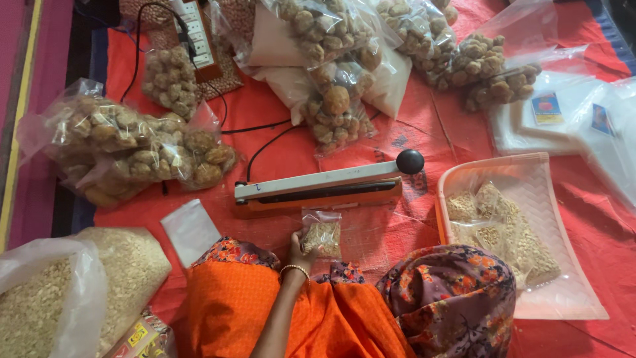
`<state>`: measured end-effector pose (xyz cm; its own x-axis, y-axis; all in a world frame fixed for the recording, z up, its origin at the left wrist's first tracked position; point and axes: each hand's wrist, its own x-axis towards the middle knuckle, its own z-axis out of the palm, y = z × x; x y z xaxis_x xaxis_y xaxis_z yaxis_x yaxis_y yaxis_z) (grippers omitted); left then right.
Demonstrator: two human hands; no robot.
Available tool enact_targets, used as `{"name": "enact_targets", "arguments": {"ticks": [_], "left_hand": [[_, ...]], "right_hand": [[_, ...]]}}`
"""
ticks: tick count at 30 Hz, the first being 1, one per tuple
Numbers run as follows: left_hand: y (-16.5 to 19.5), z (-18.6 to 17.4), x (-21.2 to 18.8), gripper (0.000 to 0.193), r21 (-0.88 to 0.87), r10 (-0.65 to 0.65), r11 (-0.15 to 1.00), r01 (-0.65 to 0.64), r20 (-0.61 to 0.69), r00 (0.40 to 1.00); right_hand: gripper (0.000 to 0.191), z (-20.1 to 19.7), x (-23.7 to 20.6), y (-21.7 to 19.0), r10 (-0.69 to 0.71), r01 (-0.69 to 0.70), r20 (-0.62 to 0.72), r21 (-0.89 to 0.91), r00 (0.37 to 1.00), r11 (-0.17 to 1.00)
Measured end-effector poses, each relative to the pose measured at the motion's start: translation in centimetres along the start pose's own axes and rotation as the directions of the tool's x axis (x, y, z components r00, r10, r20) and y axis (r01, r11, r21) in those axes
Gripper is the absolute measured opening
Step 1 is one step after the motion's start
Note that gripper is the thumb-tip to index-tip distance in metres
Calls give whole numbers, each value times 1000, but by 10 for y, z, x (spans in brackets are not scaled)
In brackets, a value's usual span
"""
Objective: The person fills clear plastic bags with round fried snacks and small grain-like items, then seals each bag using a handheld heat sealer. Sealed bags are placed aside on the floor.
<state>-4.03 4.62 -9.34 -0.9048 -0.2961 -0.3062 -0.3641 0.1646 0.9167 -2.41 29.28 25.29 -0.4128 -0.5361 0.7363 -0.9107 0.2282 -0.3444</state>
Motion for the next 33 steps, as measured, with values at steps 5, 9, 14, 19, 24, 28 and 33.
{"name": "enact_targets", "arguments": {"ticks": [5, 9, 14, 19, 24, 28, 33], "left_hand": [[0, 2, 5, 70, -22, -140, 990, 140, -2, 990], [-18, 6, 10, 71, -179, -6, 984, 2, -23, 1000], [-27, 2, 11, 70, -169, -66, 984, 64, -3, 998], [-26, 1, 8, 70, -141, -42, 989, 38, -31, 999], [-23, -9, 1, 67, 111, 119, 988, -106, -126, 985], [-4, -11, -7, 59, 98, 78, 994, -54, -258, 963], [11, -18, -21, 50, 381, 134, 925, 13, -357, 924]], "right_hand": [[37, -21, -5, -1, 0, 0, -10, -26, 1000, 1000], [38, -41, -17, 7, 19, -20, -19, -57, 1000, 998], [40, -59, -26, 30, 45, -50, -44, -111, 998, 993], [41, -105, -43, 38, 179, -203, -104, -306, 978, 930], [43, -134, -106, 129, 745, -602, -36, -615, 666, 509], [56, -110, -190, 177, 831, -620, -8, -670, 557, 408], [34, -64, -253, 213, 905, -588, -99, -788, 413, 182]]}}
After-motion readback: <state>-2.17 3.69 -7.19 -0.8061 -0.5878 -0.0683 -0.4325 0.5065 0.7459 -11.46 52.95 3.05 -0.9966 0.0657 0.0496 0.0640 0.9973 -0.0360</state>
